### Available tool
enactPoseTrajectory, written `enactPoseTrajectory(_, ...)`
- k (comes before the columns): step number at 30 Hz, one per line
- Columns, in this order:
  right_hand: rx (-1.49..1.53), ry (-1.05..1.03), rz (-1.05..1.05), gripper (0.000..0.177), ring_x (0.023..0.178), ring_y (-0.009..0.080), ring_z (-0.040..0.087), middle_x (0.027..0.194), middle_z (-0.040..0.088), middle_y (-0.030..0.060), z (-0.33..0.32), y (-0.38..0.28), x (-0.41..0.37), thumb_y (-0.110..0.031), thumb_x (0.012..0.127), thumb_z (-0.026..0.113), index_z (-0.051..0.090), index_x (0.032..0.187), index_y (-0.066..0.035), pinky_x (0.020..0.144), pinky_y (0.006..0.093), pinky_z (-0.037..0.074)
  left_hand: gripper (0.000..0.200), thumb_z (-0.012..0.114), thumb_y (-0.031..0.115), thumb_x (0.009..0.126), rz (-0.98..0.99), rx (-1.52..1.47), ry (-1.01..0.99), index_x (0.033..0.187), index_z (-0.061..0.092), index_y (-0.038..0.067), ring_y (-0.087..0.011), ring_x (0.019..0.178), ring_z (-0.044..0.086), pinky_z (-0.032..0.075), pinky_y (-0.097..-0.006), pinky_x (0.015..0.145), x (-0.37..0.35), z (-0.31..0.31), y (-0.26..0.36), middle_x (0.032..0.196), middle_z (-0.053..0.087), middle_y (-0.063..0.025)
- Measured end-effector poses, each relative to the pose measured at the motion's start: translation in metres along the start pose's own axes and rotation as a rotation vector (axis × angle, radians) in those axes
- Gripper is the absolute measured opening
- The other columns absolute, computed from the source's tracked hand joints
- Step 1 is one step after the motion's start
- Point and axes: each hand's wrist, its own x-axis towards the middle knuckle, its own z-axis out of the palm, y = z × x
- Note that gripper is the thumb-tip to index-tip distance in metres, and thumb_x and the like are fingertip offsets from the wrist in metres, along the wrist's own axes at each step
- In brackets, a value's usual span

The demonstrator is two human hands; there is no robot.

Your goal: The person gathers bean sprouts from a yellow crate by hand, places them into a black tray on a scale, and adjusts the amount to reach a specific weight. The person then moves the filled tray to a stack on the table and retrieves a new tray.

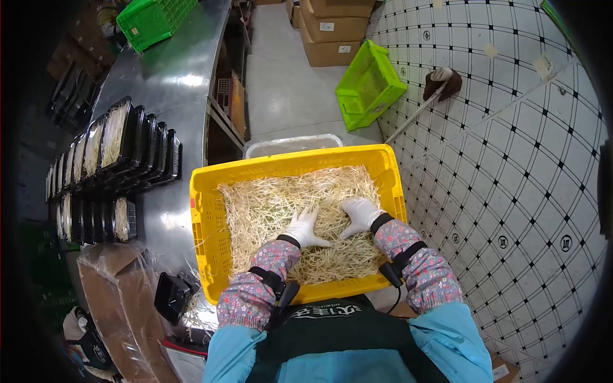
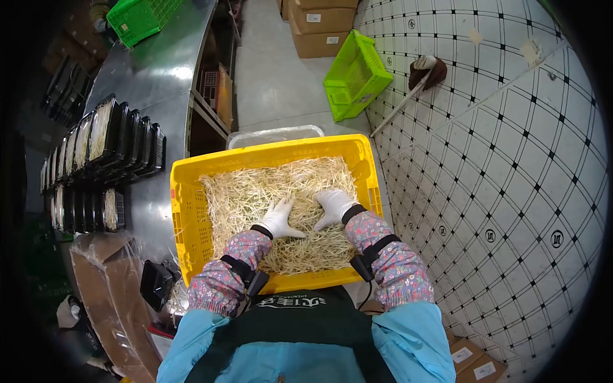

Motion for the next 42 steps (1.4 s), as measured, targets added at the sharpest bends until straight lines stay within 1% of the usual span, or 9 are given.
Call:
enactPoseTrajectory(5,-0.019,-0.008,-0.108,0.086,0.115,0.0365,0.059,0.117,0.066,0.0168,0.004,0.009,-0.017,-0.056,0.057,0.088,0.062,0.121,-0.004,0.101,0.0426,0.046,0.101,0.087,0.054,0.062,0.027,-0.262,0.111,0.135,0.049,-0.004,-0.0394,0.109,0.063,0.043,-0.0451,0.104,-0.032,0.017,0.028,0.112,0.067,-0.0253)
enactPoseTrajectory(11,-0.124,-0.095,-0.288,0.131,0.147,0.0348,0.030,0.160,0.030,0.0146,0.001,0.020,0.008,-0.048,0.046,0.095,0.031,0.155,-0.012,0.117,0.0454,0.031,0.094,0.088,0.044,0.065,-0.065,-0.263,0.166,0.136,0.047,-0.002,-0.0399,0.110,0.062,0.050,-0.0441,0.094,-0.046,0.028,0.052,0.115,0.063,-0.0251)
enactPoseTrajectory(14,-0.266,-0.245,-0.324,0.129,0.150,0.0363,0.024,0.163,0.024,0.0137,-0.003,0.015,0.033,-0.053,0.045,0.094,0.037,0.153,-0.012,0.118,0.0465,0.030,0.096,0.088,0.042,0.066,-0.108,-0.241,0.171,0.140,0.044,-0.001,-0.0399,0.109,0.062,0.051,-0.0440,0.093,-0.048,0.034,0.056,0.116,0.063,-0.0249)
enactPoseTrajectory(18,-0.191,-0.456,-0.175,0.103,0.124,0.0329,0.057,0.126,0.066,0.0145,0.001,0.016,0.022,-0.062,0.047,0.090,0.060,0.130,-0.010,0.108,0.0408,0.039,0.099,0.087,0.039,0.067,-0.058,-0.312,0.171,0.144,0.040,0.000,-0.0402,0.107,0.062,0.052,-0.0442,0.091,-0.060,0.025,0.068,0.118,0.062,-0.0246)
enactPoseTrajectory(19,-0.249,-0.282,-0.275,0.092,0.108,0.0304,0.066,0.102,0.074,0.0112,0.005,0.019,0.007,-0.062,0.051,0.089,0.063,0.123,-0.011,0.103,0.0386,0.042,0.100,0.087,0.038,0.068,-0.043,-0.356,0.091,0.146,0.038,-0.001,-0.0401,0.113,0.059,0.049,-0.0439,0.096,-0.065,0.014,0.076,0.123,0.059,-0.0255)
enactPoseTrajectory(22,-0.337,-0.293,-0.357,0.090,0.112,0.0293,0.064,0.110,0.071,0.0130,0.007,0.024,-0.008,-0.059,0.055,0.089,0.062,0.125,-0.009,0.104,0.0383,0.041,0.098,0.086,0.039,0.069,0.145,-0.407,0.191,0.145,0.037,0.002,-0.0398,0.118,0.056,0.047,-0.0443,0.100,-0.072,0.022,0.074,0.124,0.057,-0.0263)
enactPoseTrajectory(28,-0.273,-0.433,-0.313,0.101,0.123,0.0296,0.057,0.122,0.065,0.0164,-0.004,0.027,0.020,-0.053,0.054,0.091,0.055,0.137,-0.009,0.112,0.0411,0.036,0.109,0.088,0.038,0.070,-0.064,-0.713,0.043,0.150,0.029,-0.004,-0.0319,0.127,0.055,0.042,-0.0363,0.110,-0.029,0.074,0.022,0.139,0.053,-0.0255)
enactPoseTrajectory(35,-0.243,-0.489,-0.118,0.075,0.095,0.0383,0.069,0.096,0.072,0.0208,-0.023,0.009,0.031,-0.039,0.058,0.090,0.063,0.120,-0.005,0.082,0.0443,0.055,0.077,0.083,0.031,0.069,-0.241,-0.781,0.066,0.132,0.054,-0.002,-0.0336,0.100,0.067,0.052,-0.0387,0.091,-0.024,0.059,0.029,0.108,0.069,-0.0227)
enactPoseTrajectory(42,-0.166,-0.178,-0.176,0.062,0.086,0.0399,0.070,0.087,0.071,0.0194,-0.081,-0.036,0.031,-0.039,0.060,0.087,0.065,0.108,-0.005,0.077,0.0457,0.056,0.081,0.083,0.021,0.071,-0.126,-0.686,0.211,0.143,0.050,0.006,-0.0296,0.109,0.067,0.052,-0.0343,0.096,-0.070,-0.037,0.004,0.126,0.066,-0.0198)
